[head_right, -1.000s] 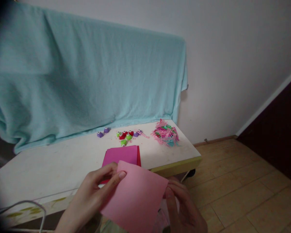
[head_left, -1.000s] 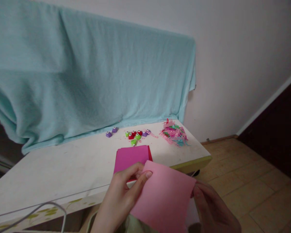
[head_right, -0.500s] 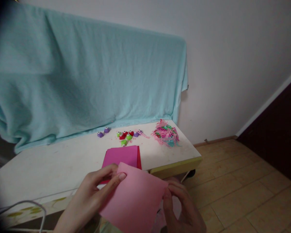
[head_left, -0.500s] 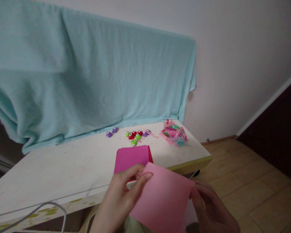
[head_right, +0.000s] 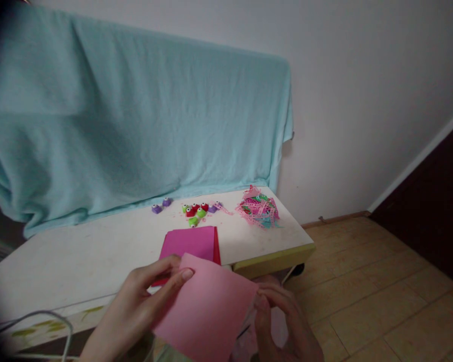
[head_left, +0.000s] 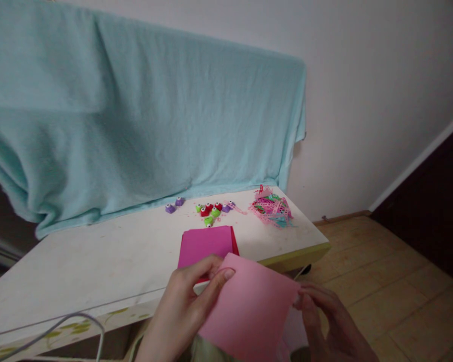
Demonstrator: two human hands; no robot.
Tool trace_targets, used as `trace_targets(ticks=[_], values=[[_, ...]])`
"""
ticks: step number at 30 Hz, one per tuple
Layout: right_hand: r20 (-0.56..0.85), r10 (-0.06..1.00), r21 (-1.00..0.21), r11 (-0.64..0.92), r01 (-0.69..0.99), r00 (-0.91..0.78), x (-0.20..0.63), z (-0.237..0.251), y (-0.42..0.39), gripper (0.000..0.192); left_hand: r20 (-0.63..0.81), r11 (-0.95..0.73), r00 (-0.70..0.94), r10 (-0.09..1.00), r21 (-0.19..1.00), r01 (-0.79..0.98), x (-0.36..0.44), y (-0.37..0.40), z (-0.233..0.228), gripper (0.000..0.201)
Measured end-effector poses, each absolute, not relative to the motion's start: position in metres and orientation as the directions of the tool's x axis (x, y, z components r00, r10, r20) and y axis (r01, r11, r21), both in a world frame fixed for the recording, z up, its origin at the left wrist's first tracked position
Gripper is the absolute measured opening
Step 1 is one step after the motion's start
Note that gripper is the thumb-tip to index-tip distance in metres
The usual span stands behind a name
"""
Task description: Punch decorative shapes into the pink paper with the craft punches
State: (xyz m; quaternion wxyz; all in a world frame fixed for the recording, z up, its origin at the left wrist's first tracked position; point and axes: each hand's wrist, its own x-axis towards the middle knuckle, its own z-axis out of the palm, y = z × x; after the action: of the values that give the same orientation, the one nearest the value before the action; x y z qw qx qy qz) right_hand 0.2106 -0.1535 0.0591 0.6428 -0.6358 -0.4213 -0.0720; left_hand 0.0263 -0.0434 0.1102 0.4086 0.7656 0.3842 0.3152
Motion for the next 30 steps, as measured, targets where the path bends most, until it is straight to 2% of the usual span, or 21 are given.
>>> trace_targets(ticks=[5,18,24,30], values=[[0.640,0.487,-0.722,0.118,0.682,0.593,0.210,0.060,-0.154,0.012,0.160,-0.370,0.506,0.847,0.862,0.347,0.026,-0.044,0.111,0.031],[0.636,0.452,-0.717,0.048,0.695,0.625,0.205,0.065,-0.153,0.014,0.163,-0.367,0.513,0.843,0.871,0.327,0.027,-0.044,0.111,0.031],[0.704,0.480,-0.628,0.076,0.775,0.524,0.210,0.064,-0.148,0.008,0.164,-0.359,0.517,0.840,0.883,0.303,0.028,-0.045,0.113,0.028],[0.778,0.445,-0.493,-0.003,0.870,0.442,0.216,0.056,-0.127,0.010,0.182,-0.349,0.479,0.859,0.892,0.287,0.023,-0.049,0.117,0.029]])
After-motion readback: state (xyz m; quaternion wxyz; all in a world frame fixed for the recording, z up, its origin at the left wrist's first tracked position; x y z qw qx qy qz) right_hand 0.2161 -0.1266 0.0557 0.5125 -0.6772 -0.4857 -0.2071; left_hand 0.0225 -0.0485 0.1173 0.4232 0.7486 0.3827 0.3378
